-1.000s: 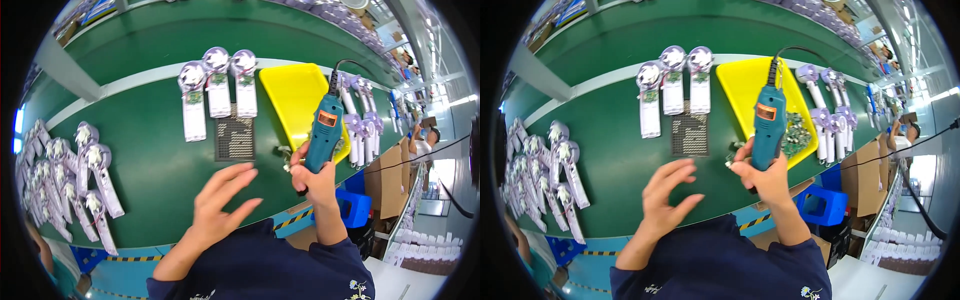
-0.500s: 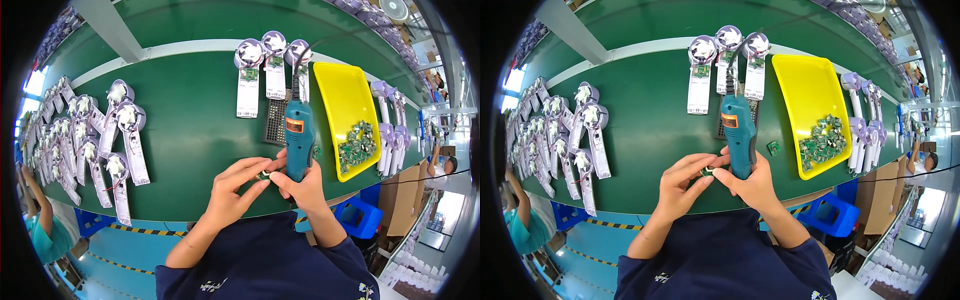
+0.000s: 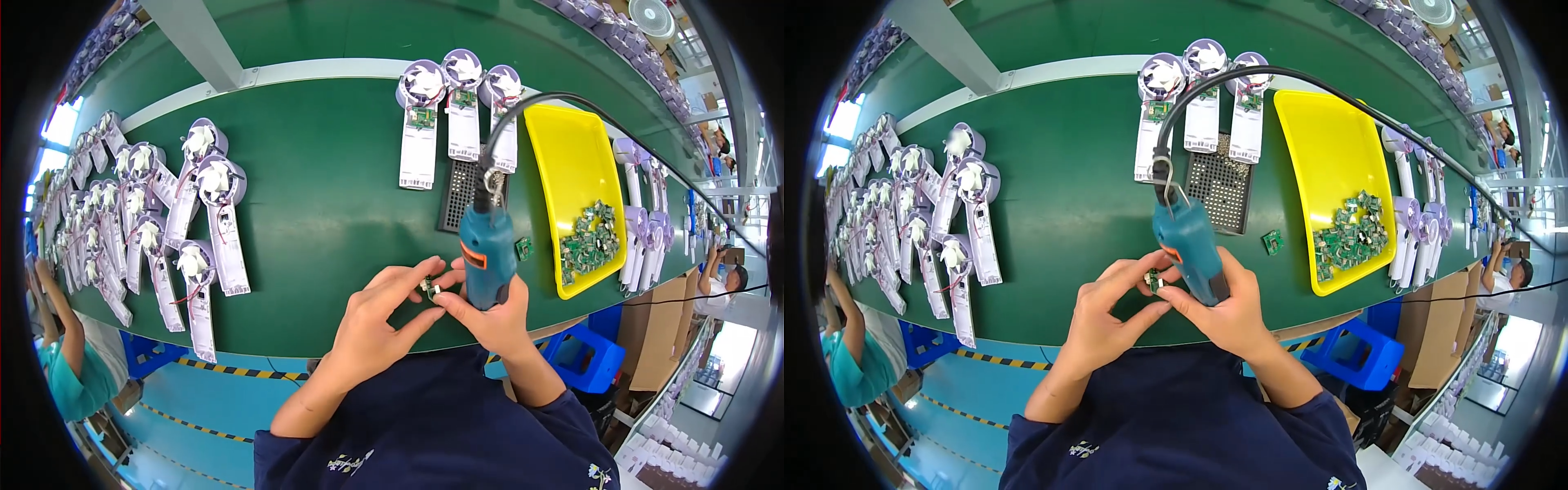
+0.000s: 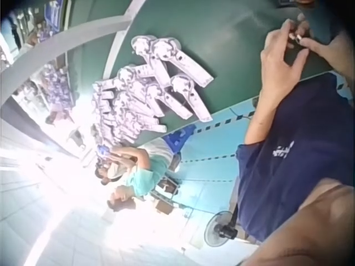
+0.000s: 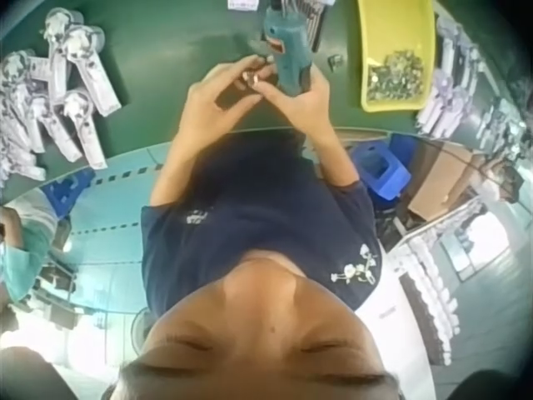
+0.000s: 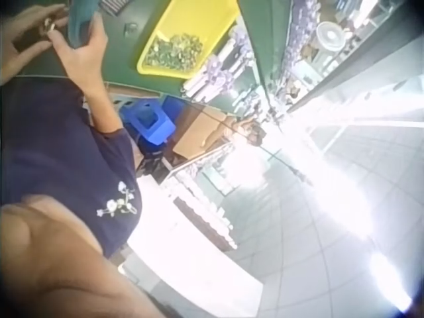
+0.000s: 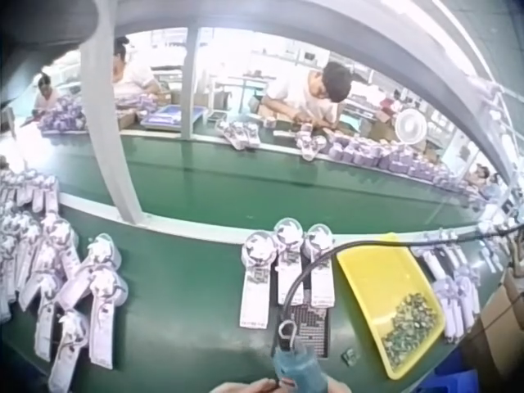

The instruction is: The person assembles handheld fans by connecting wire plugs to circuit boards, inserting the boards into the fan housings, and securing them with screws using an electric screwdriver.

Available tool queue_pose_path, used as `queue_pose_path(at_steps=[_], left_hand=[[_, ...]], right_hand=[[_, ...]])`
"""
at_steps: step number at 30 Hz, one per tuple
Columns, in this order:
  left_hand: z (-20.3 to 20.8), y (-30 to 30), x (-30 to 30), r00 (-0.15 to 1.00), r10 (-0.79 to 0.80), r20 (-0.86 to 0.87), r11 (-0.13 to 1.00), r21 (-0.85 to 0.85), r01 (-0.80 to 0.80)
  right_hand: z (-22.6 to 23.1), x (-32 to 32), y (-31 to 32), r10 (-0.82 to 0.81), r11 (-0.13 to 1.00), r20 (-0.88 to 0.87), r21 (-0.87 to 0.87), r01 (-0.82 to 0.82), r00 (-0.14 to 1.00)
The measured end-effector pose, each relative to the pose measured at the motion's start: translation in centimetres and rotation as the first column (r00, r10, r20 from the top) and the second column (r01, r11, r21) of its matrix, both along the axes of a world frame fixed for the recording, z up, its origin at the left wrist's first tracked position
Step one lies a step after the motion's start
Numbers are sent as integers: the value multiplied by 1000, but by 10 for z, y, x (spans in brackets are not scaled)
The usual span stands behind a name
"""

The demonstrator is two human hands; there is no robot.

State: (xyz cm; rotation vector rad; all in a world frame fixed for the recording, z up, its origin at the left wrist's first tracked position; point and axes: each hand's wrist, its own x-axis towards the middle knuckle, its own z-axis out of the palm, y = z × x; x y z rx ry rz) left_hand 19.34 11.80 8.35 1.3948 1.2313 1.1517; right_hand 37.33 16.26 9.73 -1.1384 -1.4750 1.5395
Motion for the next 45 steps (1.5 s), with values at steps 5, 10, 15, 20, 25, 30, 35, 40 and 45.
queue_pose_path(at_steps=[5,10,15,20,25,30,35,40,45], left_hand=[[-3,0,2,998,60,-34,990,126,-56],[-4,-5,0,1000,13,-4,1000,-10,-13],[-8,-8,2,991,46,124,999,-24,-43],[4,-4,-1,996,28,89,999,-33,-25],[-4,-7,1,991,74,112,994,73,-82],[-9,-6,0,976,40,215,997,-69,-25],[-18,-9,0,919,17,395,992,-125,35],[-11,-3,2,551,254,795,942,-331,44],[-8,-8,19,605,318,730,930,-364,-49]], right_hand=[[-19,11,-7,-11,978,120,208,-14,993],[-11,11,-5,-3,834,282,530,-153,959],[-9,4,-8,22,835,208,534,-133,978],[-5,3,-10,12,839,234,527,-137,972],[-17,10,-19,-37,956,263,290,-43,964],[-12,4,-14,-8,978,185,206,-30,983],[3,-3,-9,50,999,-40,23,-49,998],[3,3,-9,-64,997,-28,34,65,998],[1,-8,-13,-35,996,16,87,34,999]])
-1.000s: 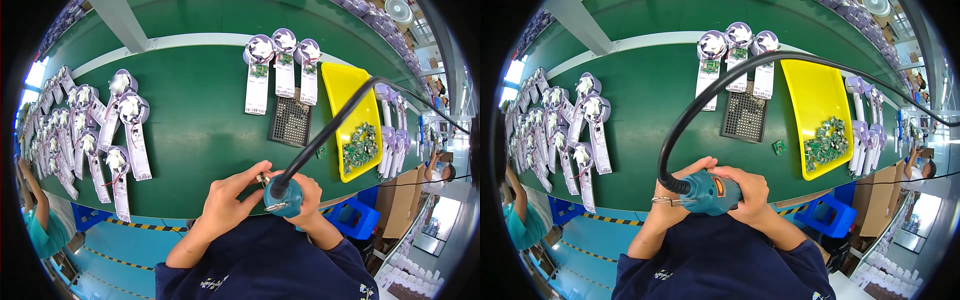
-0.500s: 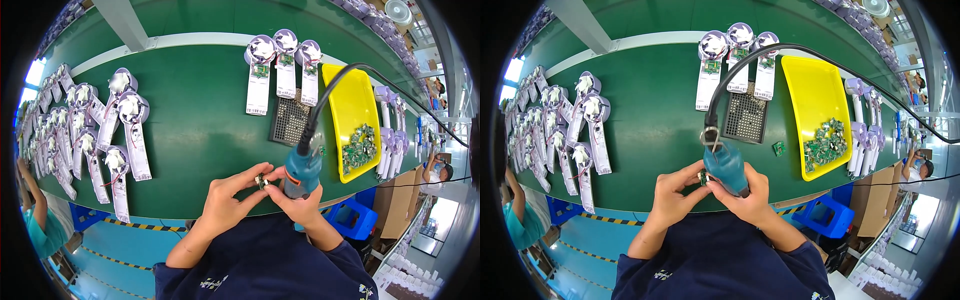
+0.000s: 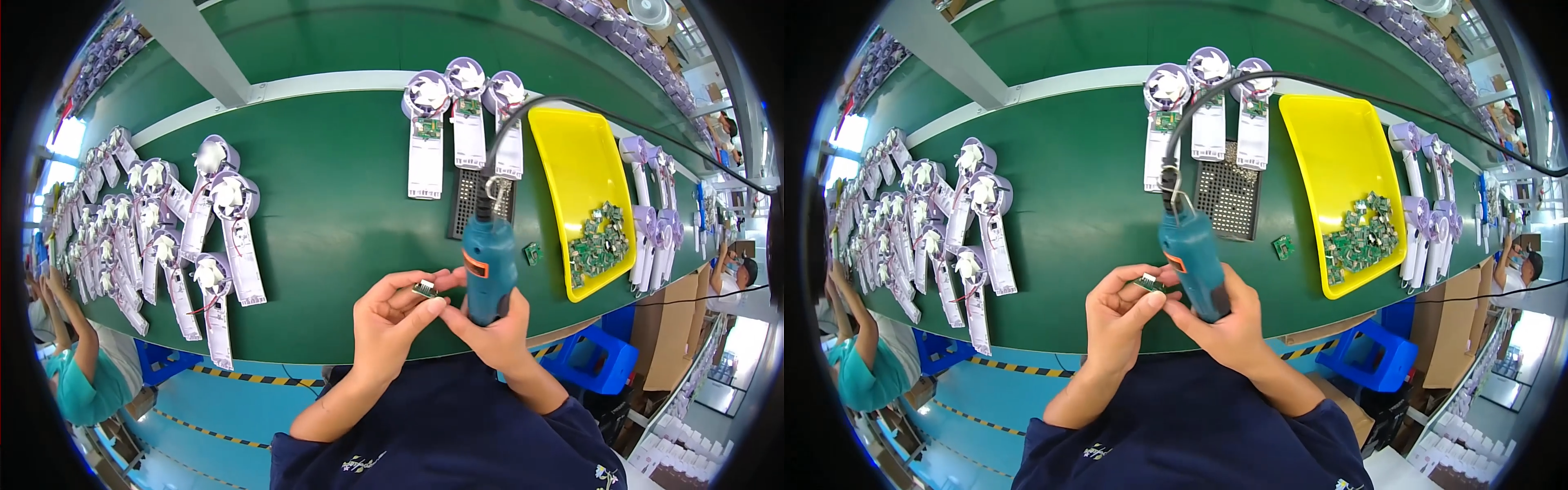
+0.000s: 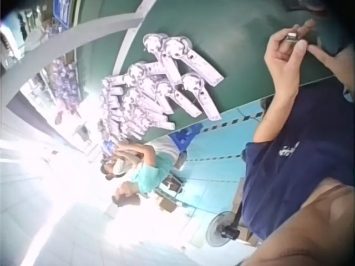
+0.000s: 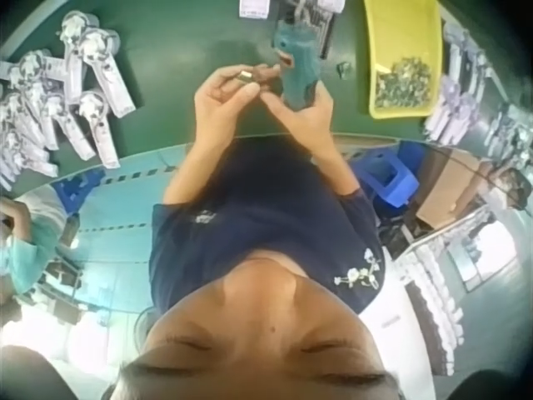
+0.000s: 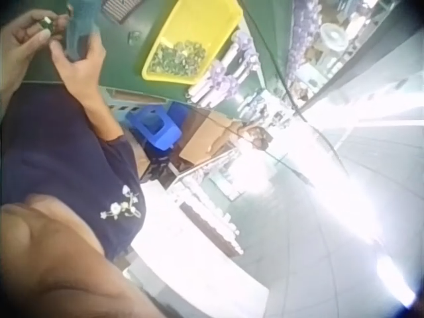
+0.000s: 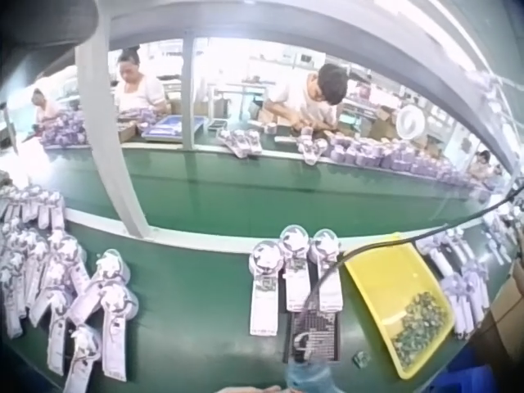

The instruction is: The person assembles handheld fans by connecting wire plugs to circuit boards, inserting the boards into the fan housings, and securing them with screws using an electric screwdriver.

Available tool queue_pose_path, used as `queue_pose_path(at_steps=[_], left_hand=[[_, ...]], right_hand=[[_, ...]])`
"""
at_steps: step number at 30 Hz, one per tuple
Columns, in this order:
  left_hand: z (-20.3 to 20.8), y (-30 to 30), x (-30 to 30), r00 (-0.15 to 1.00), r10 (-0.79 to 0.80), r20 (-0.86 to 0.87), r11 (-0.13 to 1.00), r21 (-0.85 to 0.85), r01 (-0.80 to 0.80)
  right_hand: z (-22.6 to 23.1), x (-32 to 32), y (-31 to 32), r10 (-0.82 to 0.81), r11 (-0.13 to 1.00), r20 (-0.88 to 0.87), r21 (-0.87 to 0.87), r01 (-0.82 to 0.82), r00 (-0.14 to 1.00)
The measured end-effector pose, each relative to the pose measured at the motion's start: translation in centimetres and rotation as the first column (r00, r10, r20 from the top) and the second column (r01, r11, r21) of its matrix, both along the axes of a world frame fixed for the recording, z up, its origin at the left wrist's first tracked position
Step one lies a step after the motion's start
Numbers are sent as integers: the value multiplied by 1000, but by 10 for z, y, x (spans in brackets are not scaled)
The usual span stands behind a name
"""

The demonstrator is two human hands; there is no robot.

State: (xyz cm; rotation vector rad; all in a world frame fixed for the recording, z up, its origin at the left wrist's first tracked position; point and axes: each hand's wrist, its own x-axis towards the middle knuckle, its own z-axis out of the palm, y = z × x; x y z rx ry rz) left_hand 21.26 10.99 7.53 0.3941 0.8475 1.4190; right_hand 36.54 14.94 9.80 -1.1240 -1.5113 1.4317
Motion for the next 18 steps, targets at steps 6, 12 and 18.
queue_pose_path(at_steps=[6,12,18], left_hand=[[-1,-13,10,982,51,-181,998,43,-43],[-12,-17,3,961,101,-258,971,236,-39],[-13,-19,-3,971,60,-232,967,255,1]], right_hand=[[-9,1,-6,-71,988,-125,-144,53,990],[-5,5,-5,0,993,-107,-113,-12,994],[-14,16,-7,94,994,41,43,-96,995]])
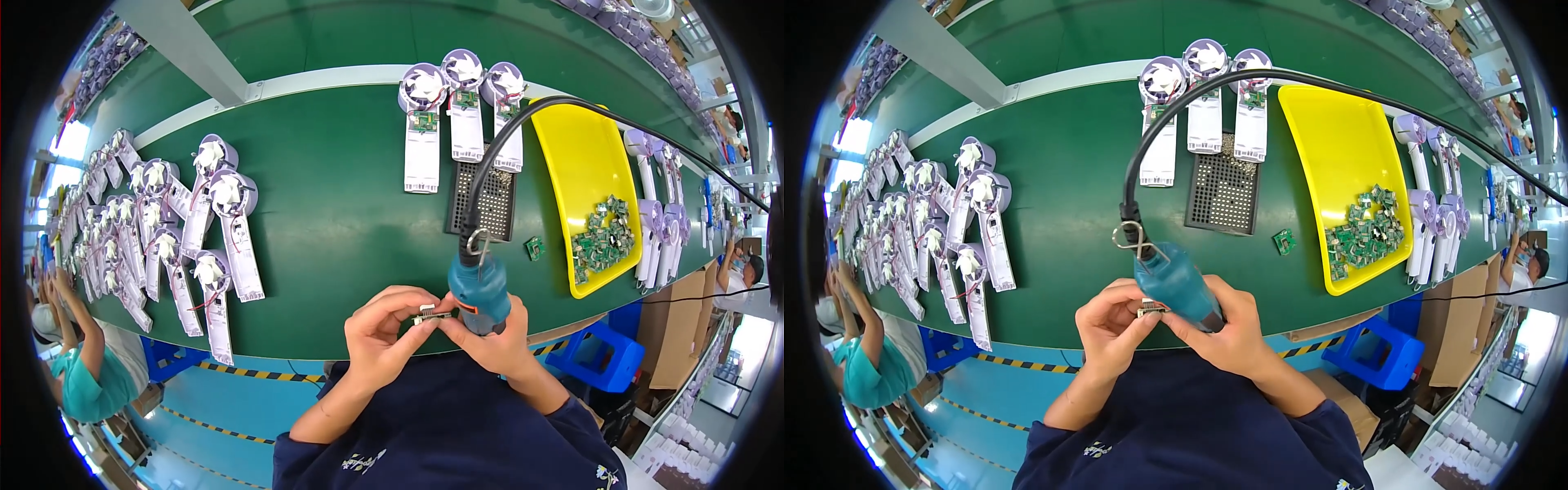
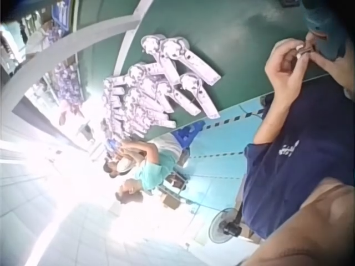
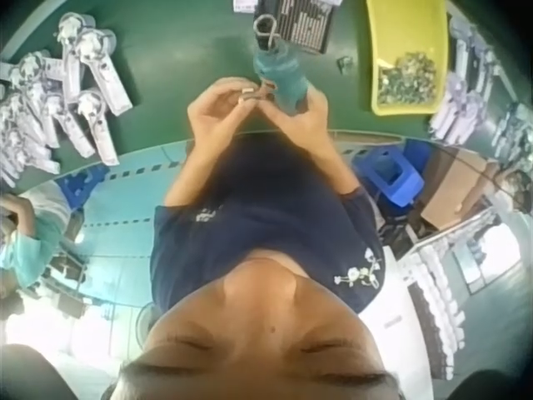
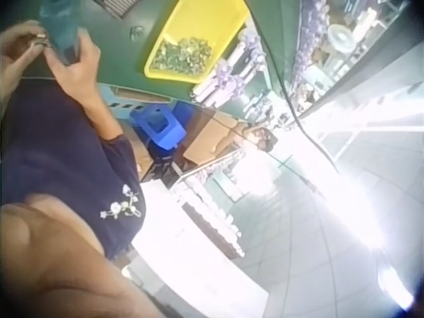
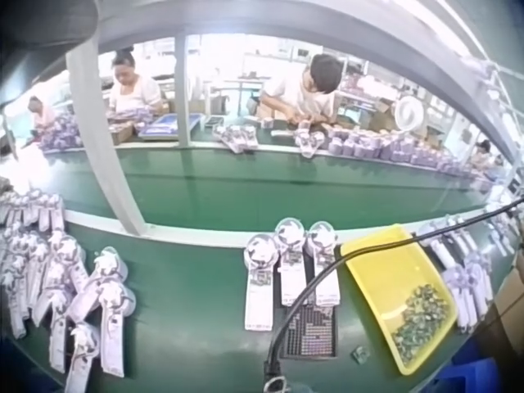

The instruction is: The person assembles handheld fans by connecting wire plugs to circuit boards, inserting the boards into the fan housings, and securing them with screws using an electric screwdriver.

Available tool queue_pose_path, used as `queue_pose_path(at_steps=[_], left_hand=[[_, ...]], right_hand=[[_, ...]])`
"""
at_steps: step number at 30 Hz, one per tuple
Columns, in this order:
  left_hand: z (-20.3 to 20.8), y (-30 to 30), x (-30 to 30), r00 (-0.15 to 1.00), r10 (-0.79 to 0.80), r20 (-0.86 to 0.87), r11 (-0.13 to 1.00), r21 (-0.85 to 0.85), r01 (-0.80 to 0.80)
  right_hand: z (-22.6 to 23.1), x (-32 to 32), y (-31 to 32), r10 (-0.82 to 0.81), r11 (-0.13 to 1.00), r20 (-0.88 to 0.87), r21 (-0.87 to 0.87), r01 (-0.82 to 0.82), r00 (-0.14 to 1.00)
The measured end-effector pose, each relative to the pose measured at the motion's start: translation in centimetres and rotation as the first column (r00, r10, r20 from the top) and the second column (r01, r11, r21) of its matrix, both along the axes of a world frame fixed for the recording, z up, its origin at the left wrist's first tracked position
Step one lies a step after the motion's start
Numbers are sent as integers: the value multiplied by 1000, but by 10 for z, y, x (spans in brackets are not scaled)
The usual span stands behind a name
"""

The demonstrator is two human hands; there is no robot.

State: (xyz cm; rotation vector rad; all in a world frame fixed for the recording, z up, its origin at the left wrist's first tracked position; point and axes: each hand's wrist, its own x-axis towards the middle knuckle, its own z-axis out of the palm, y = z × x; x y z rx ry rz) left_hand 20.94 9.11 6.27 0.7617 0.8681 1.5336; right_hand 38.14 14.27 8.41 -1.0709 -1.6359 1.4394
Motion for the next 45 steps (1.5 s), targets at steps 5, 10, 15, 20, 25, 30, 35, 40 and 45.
queue_pose_path(at_steps=[5,10,15,20,25,30,35,40,45], left_hand=[[-3,5,-7,976,4,-219,990,138,26],[-1,0,-5,991,68,-117,997,40,-64],[19,4,2,999,46,-11,937,-347,-47],[13,2,4,994,104,36,973,-211,-94],[18,-1,-3,998,53,-38,964,-260,-61],[36,5,-111,157,365,-918,892,296,-342],[72,7,-186,-244,41,-969,967,100,-236],[65,32,-193,-260,-50,-964,990,-14,-139],[65,47,-194,-38,-92,-995,993,-88,-80]], right_hand=[[0,1,-1,11,998,56,65,-15,998],[7,-5,-3,11,993,104,116,-23,994],[20,-14,-3,-112,929,207,368,29,972],[11,-10,-3,-137,952,302,302,42,943],[13,-17,1,-61,923,209,383,-24,976],[14,-12,7,-129,878,-141,-476,46,982],[11,-13,22,-244,678,-524,-694,-243,816],[10,-15,19,-204,685,-490,-690,-234,848],[15,-14,16,-204,687,-474,-693,-220,856]])
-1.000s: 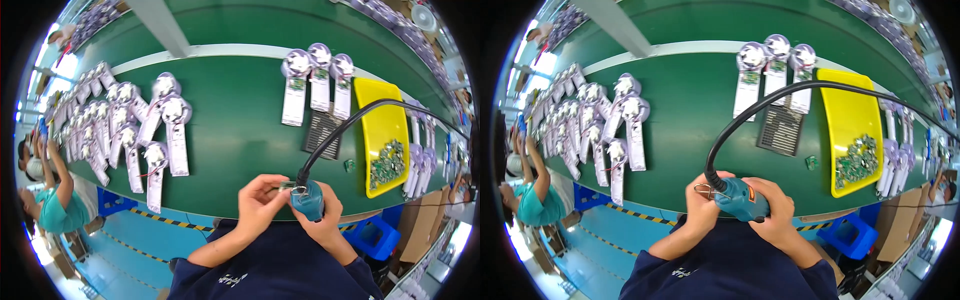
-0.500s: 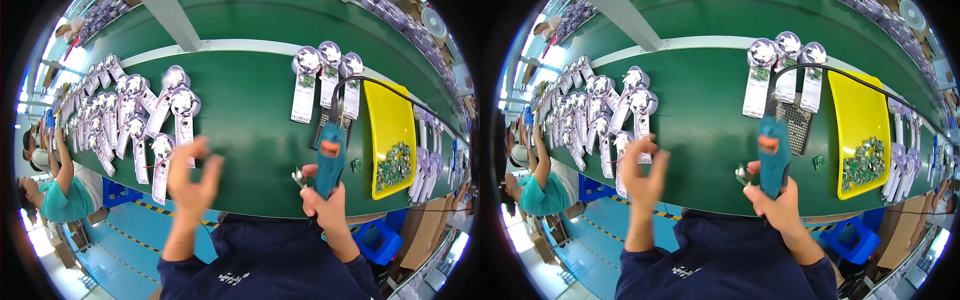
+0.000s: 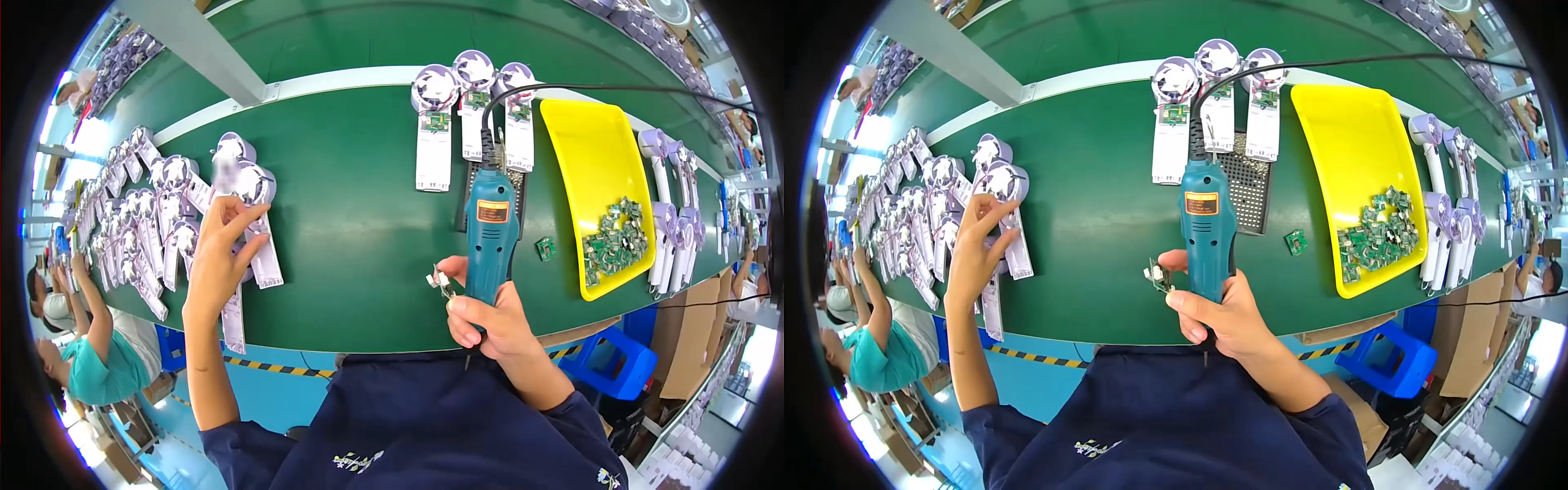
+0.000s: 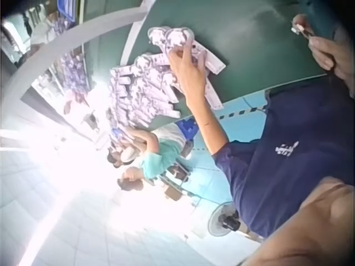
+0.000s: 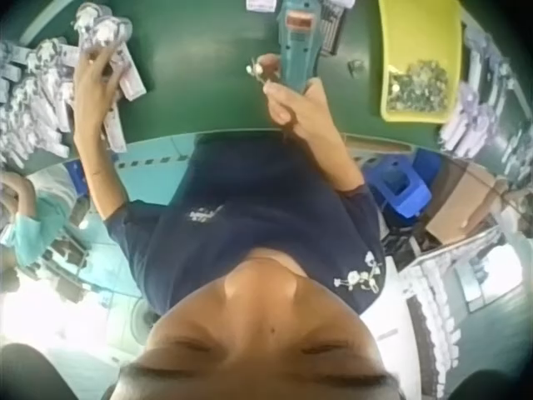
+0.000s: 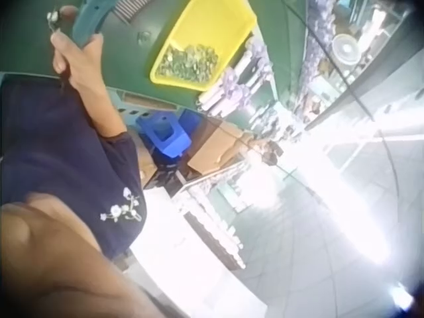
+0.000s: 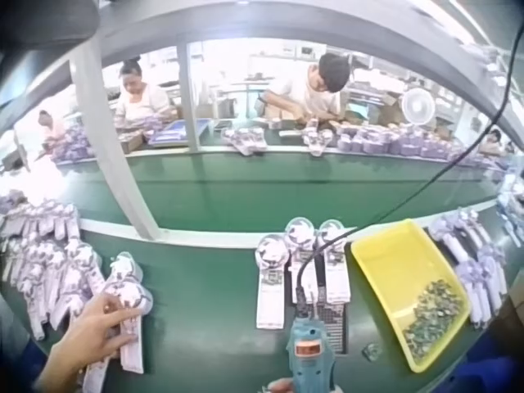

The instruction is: The person assembles handheld fans by connecting wire plugs to circuit boards, inserting the boards into the fan housings, and securing them with screws using an electric screwdriver.

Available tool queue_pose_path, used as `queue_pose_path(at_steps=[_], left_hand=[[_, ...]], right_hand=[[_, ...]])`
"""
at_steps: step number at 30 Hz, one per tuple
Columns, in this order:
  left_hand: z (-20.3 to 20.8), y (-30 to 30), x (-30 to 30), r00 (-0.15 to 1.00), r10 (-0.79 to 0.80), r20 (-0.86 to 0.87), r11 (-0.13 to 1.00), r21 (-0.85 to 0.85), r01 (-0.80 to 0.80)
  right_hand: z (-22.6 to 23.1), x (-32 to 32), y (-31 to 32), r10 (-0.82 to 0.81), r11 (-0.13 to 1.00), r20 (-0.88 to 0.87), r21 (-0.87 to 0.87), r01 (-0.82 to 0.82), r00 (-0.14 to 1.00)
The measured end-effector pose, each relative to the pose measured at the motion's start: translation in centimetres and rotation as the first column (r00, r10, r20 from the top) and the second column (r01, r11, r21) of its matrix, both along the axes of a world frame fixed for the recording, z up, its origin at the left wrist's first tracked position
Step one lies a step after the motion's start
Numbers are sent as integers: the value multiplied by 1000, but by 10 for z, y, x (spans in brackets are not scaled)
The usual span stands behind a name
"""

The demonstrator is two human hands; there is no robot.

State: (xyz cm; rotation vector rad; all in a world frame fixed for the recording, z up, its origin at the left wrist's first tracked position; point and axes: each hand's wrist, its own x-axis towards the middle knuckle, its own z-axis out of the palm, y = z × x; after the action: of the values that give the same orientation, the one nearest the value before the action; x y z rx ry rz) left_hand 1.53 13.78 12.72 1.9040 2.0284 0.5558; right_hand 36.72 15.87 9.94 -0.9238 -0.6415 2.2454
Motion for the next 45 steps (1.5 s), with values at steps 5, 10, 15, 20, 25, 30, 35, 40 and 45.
queue_pose_path(at_steps=[5,10,15,20,25,30,35,40,45], left_hand=[[-21,3,1,998,-34,-61,985,168,43],[-34,9,28,983,-129,-131,941,295,163],[-46,-2,89,958,-285,42,902,350,253],[-65,-20,148,941,-224,255,881,466,83],[-73,-26,159,937,23,348,855,479,-199],[-82,-26,155,755,90,649,925,227,-305],[-80,-28,153,648,131,750,950,93,-300],[-75,-28,151,672,140,727,963,57,-262],[-72,-27,151,657,165,736,966,15,-259]], right_hand=[[-6,8,0,32,999,-54,-10,-32,998],[-12,21,-5,18,999,-142,-47,-25,990],[-6,30,-6,13,1000,68,8,-14,998],[3,29,-2,95,957,490,196,-215,867],[-4,21,-1,65,924,582,271,-269,811],[-8,0,10,-70,733,611,568,-375,788],[-1,-21,16,-61,610,716,578,-542,695],[-4,-25,19,-45,579,750,558,-595,659],[-5,-29,16,-66,589,785,529,-611,616]])
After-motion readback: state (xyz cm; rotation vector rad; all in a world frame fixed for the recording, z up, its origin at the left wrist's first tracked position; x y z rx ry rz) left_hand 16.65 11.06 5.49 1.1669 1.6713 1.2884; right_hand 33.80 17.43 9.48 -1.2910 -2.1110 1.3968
